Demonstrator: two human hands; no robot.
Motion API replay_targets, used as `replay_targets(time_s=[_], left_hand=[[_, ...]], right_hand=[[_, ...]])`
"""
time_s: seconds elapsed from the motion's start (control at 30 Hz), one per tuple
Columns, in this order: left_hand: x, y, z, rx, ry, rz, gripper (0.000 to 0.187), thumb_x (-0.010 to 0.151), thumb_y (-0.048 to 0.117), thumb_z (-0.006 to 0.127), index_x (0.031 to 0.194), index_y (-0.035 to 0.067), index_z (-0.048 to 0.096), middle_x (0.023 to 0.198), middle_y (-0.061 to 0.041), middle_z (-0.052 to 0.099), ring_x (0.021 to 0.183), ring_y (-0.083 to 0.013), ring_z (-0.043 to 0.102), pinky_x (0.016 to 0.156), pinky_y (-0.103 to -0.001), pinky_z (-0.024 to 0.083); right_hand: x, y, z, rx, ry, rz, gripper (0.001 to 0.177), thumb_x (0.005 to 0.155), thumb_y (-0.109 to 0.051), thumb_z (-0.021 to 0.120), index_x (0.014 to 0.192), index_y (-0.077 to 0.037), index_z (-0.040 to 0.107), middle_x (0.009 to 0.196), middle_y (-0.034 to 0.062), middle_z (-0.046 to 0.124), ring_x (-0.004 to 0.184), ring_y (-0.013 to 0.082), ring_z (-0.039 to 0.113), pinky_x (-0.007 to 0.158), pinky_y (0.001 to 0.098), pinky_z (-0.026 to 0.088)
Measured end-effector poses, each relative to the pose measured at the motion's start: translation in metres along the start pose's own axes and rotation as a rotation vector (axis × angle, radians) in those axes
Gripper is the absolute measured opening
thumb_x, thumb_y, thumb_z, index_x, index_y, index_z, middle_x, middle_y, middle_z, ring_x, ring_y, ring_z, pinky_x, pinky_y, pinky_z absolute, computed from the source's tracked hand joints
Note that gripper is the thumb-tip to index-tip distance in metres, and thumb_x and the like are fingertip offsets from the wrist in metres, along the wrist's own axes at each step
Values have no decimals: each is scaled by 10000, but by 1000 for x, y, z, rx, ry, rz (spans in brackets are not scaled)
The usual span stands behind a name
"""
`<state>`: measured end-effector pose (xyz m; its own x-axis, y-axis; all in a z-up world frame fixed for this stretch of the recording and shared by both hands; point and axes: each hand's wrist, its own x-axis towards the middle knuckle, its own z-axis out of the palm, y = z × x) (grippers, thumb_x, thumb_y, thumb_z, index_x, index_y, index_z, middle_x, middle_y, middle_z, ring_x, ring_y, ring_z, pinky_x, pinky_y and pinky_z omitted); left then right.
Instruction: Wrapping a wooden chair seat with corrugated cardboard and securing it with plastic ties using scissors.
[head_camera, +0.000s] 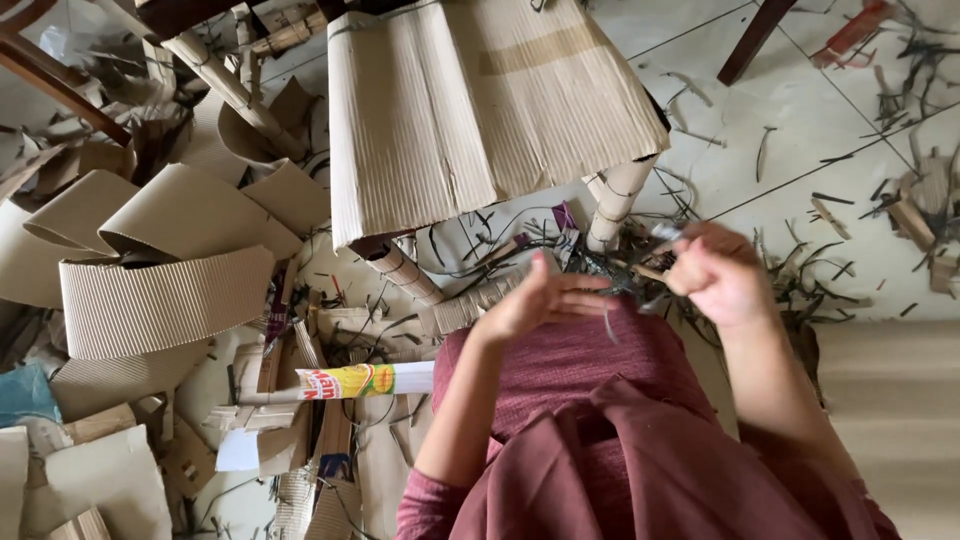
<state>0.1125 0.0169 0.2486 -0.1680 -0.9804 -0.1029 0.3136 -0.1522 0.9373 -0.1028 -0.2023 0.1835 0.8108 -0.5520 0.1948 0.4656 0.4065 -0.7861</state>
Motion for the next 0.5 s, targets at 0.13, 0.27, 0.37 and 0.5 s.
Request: replay_targets(time_s=[0.13,0.27,0.37,0.5], left_hand=[[38,-27,3,-133,-79,-17,1276,847,963,27,1563,-41,353,1457,-333,513,1457,-499,367,1207,-666,205],[60,-40,8,-511,33,160,832,979,597,404,1539,-17,411,1312,-263,635,1150,-351,667,915,-539,542],[63,-34,4,-549,150,293,447,1078,151,579,1473,-33,484,1249,-251,682,1022,-301,742,748,-403,667],[58,-11,14,-345,279,310,353,1064,104,581,1385,-45,572,1213,-274,687,1011,-329,729,747,-396,668]], right_hand=[[-11,-9,50,-187,-119,3,210,941,-80,593,1043,78,686,533,-20,461,487,30,390,503,223,357],[-22,-17,58,-593,-324,202,214,914,-56,624,1005,59,780,546,57,629,489,66,475,469,233,420],[-32,-16,53,-712,-381,309,214,954,-90,604,963,40,774,521,22,595,488,81,478,487,242,421],[-30,-25,64,-861,-368,244,167,935,-95,653,935,-20,802,721,106,783,702,175,697,725,349,564]])
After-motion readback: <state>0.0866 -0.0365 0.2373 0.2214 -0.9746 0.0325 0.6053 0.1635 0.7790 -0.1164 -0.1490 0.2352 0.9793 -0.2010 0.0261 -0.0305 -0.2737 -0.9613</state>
